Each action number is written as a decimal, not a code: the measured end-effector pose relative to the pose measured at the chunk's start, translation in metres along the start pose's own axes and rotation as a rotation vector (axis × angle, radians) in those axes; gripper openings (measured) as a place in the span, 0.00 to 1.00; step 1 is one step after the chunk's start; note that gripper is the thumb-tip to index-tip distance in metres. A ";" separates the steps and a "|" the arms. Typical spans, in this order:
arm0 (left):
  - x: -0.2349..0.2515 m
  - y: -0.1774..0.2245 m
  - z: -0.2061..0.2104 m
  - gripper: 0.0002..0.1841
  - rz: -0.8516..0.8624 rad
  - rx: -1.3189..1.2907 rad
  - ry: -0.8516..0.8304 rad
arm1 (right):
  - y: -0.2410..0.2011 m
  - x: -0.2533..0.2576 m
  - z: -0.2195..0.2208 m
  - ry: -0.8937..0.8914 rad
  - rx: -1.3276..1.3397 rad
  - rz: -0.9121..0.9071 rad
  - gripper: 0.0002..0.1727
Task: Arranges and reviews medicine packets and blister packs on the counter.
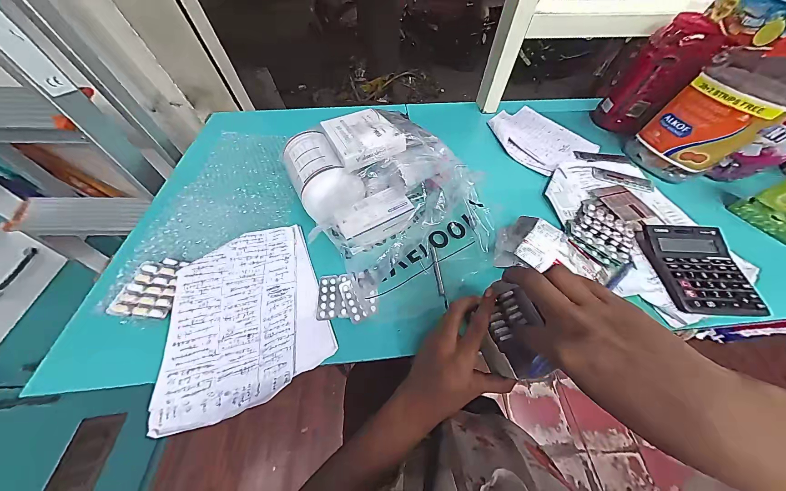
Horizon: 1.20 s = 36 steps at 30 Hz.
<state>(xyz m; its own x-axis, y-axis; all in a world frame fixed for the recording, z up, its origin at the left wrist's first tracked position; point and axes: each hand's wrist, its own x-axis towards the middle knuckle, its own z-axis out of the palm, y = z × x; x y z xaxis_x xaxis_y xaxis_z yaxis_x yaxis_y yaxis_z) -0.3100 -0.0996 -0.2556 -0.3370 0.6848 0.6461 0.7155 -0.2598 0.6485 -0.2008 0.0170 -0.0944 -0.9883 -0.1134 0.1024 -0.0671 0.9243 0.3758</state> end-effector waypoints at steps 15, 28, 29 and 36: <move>0.001 0.010 -0.017 0.49 -0.019 -0.011 -0.047 | 0.005 0.002 0.007 -0.120 0.342 0.005 0.09; -0.028 -0.034 -0.139 0.23 -0.406 0.664 -0.126 | 0.055 0.009 -0.007 -0.047 0.607 0.033 0.08; -0.027 -0.036 -0.137 0.22 -0.389 0.693 -0.153 | 0.059 0.010 0.000 -0.007 0.602 0.069 0.08; -0.033 -0.045 -0.143 0.16 -0.213 0.722 -0.094 | 0.069 0.009 0.010 0.008 0.791 0.255 0.11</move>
<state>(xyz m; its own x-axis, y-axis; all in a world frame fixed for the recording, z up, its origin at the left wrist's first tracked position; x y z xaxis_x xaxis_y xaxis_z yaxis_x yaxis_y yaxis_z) -0.4186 -0.2085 -0.2485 -0.4820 0.7338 0.4788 0.8748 0.3723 0.3101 -0.2158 0.0838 -0.0766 -0.9854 0.1341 0.1047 0.0788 0.9051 -0.4177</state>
